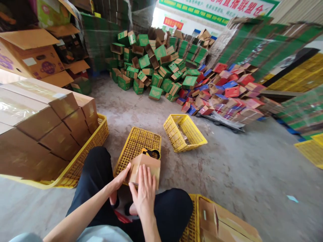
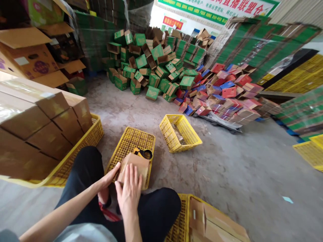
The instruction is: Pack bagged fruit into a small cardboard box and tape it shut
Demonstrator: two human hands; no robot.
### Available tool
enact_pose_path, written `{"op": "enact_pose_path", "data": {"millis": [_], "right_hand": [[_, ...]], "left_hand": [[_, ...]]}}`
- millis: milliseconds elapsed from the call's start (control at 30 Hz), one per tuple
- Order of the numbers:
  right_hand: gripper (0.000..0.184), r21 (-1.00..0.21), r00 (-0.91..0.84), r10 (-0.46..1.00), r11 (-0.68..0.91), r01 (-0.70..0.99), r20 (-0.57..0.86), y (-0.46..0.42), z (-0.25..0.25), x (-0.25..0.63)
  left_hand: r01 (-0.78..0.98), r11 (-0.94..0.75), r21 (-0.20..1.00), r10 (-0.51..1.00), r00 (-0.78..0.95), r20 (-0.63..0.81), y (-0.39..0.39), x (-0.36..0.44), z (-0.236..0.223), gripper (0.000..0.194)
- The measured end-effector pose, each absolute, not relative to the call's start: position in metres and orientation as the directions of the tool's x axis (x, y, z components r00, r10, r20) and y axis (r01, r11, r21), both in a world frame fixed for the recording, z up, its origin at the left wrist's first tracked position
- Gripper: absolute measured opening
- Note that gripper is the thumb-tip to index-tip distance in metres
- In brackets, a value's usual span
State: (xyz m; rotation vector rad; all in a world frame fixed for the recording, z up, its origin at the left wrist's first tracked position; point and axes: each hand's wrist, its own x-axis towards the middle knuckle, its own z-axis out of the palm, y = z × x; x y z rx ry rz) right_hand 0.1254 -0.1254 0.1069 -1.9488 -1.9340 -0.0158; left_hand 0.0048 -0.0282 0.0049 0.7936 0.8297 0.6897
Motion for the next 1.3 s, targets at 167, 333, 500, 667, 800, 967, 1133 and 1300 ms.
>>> {"op": "enact_pose_path", "data": {"millis": [167,333,500,667,800,967,1133,1300], "right_hand": [[0.078,-0.272,0.052,0.947,0.039,0.961,0.318,-0.106,0.098,0.089],[0.071,-0.267,-0.092,0.943,0.183,0.946,0.320,-0.105,0.103,0.115],[0.065,-0.276,-0.262,0.930,0.331,0.902,0.257,-0.112,0.110,0.149],[0.055,-0.315,-0.224,0.955,0.278,0.908,0.196,-0.098,0.112,0.166],[0.050,-0.378,-0.166,0.965,0.233,0.896,0.202,-0.077,0.112,0.180],[0.058,-0.541,0.008,0.963,0.144,0.829,0.269,-0.075,0.091,0.189],[0.094,-0.800,0.345,0.936,-0.150,0.581,0.076,-0.082,0.058,0.193],[0.107,-0.921,0.384,0.916,-0.242,0.305,-0.114,-0.068,0.053,0.198]], "left_hand": [[-0.257,0.306,0.917,0.886,0.430,-0.175,-0.035,-0.026,0.034,0.076],[0.079,-0.328,0.941,0.793,0.564,0.229,-0.052,-0.040,0.057,0.067],[0.255,-0.567,0.783,0.741,0.573,0.350,-0.053,-0.034,0.053,0.068],[0.310,-0.585,0.749,0.732,0.600,0.324,-0.047,-0.038,0.060,0.063],[0.320,-0.557,0.766,0.743,0.605,0.287,-0.044,-0.040,0.069,0.058],[0.360,-0.588,0.724,0.740,0.601,0.302,-0.043,-0.042,0.070,0.053],[0.444,-0.638,0.629,0.718,0.639,0.277,-0.042,-0.036,0.078,0.057],[0.517,-0.645,0.563,0.743,0.598,0.301,-0.030,-0.014,0.093,0.062]]}}
